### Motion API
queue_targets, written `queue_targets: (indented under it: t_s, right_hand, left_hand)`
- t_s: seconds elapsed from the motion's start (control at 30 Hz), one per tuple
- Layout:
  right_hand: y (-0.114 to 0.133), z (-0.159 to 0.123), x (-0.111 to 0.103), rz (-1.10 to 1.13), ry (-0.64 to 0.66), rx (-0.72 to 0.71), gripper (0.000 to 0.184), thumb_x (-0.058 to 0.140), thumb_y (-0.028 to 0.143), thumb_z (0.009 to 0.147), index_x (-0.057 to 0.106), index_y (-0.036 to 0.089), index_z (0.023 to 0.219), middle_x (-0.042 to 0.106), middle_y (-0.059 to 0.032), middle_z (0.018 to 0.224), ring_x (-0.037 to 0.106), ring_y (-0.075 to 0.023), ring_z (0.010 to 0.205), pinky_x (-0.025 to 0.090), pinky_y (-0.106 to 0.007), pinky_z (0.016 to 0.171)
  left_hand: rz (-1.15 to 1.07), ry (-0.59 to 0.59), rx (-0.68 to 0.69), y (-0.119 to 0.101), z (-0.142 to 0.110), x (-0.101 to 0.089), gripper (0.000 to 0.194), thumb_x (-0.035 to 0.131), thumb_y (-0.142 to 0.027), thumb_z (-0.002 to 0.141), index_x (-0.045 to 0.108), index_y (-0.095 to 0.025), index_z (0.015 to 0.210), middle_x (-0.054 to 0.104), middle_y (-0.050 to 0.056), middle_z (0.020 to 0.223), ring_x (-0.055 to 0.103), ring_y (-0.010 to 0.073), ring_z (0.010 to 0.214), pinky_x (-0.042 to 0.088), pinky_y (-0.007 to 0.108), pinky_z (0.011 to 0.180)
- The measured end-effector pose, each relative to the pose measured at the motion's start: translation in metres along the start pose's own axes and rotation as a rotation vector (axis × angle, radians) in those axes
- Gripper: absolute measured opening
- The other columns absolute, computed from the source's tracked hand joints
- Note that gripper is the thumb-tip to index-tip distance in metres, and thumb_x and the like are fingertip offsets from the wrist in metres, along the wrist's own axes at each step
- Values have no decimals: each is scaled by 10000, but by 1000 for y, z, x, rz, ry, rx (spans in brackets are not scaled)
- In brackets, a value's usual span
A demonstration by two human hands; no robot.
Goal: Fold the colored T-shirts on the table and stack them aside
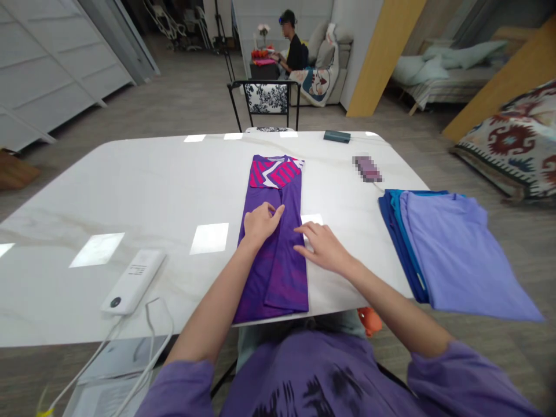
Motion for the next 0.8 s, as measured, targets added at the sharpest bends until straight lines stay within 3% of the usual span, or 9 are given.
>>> queue_targets:
  t_s: [0.1,0.2,0.33,0.43,0.53,0.63,0.73,0.8]
  right_hand:
    - [44,-74,22,17,11,-112,516,686,509,1125,666,303,1598,692,-130,1579,669,-318,1445,515,-539,1212]
    - [68,-120,37,-11,3,-151,553,703,527,1118,659,296,1618,656,-124,1647,628,-308,1523,484,-553,1279]
    - [72,-150,42,-41,-23,-132,555,687,506,1131,636,283,1638,616,-129,1699,581,-308,1584,481,-568,1299]
    - [67,-161,40,-57,-30,-109,520,695,417,1129,640,272,1625,602,-121,1715,567,-306,1601,506,-560,1278]
    - [66,-164,38,-51,-15,-124,620,730,368,1103,574,302,1699,542,-100,1771,512,-306,1653,494,-563,1297]
    - [68,-161,38,-43,9,-152,775,743,351,1092,434,341,1803,424,-82,1847,416,-296,1723,447,-564,1350]
    - [67,-155,43,-31,19,-185,789,748,354,1091,425,342,1811,405,-75,1856,389,-296,1738,391,-568,1397]
    - [66,-154,48,-24,25,-210,714,737,349,1099,499,332,1772,463,-76,1825,440,-297,1709,395,-567,1394]
  left_hand:
    - [11,3,-42,-21,34,1,639,457,-760,1107,783,-215,1181,844,174,1253,755,390,1285,493,525,1194]
    - [19,27,-54,-37,62,1,517,580,-680,1079,818,-226,1142,837,163,1331,741,370,1335,481,505,1219]
    - [18,44,-57,-39,72,-1,381,680,-551,1044,822,-232,1198,830,116,1372,752,307,1304,521,471,1180]
    - [18,19,-45,-31,66,-4,381,651,-514,1056,812,-214,1226,821,138,1378,747,330,1310,534,480,1163]
    - [8,-21,24,-21,50,-9,448,612,-488,1081,752,-156,1346,783,196,1407,715,368,1359,522,531,1204]
    - [-22,-45,184,-11,17,-13,507,589,-439,1108,641,-149,1520,681,189,1553,658,309,1445,486,480,1288]
    - [-52,-1,382,5,-38,-14,483,607,-427,1117,640,-226,1556,635,117,1626,597,256,1528,432,408,1365]
    - [-38,59,550,18,-86,-14,512,601,-470,1131,631,-252,1594,611,102,1679,527,275,1616,390,449,1410]
Point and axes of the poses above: each hand's wrist, its own z-axis towards the middle knuckle, its own x-axis out of the palm, y = z × x, the point moved 2 cm from there along z, towards the middle knuckle
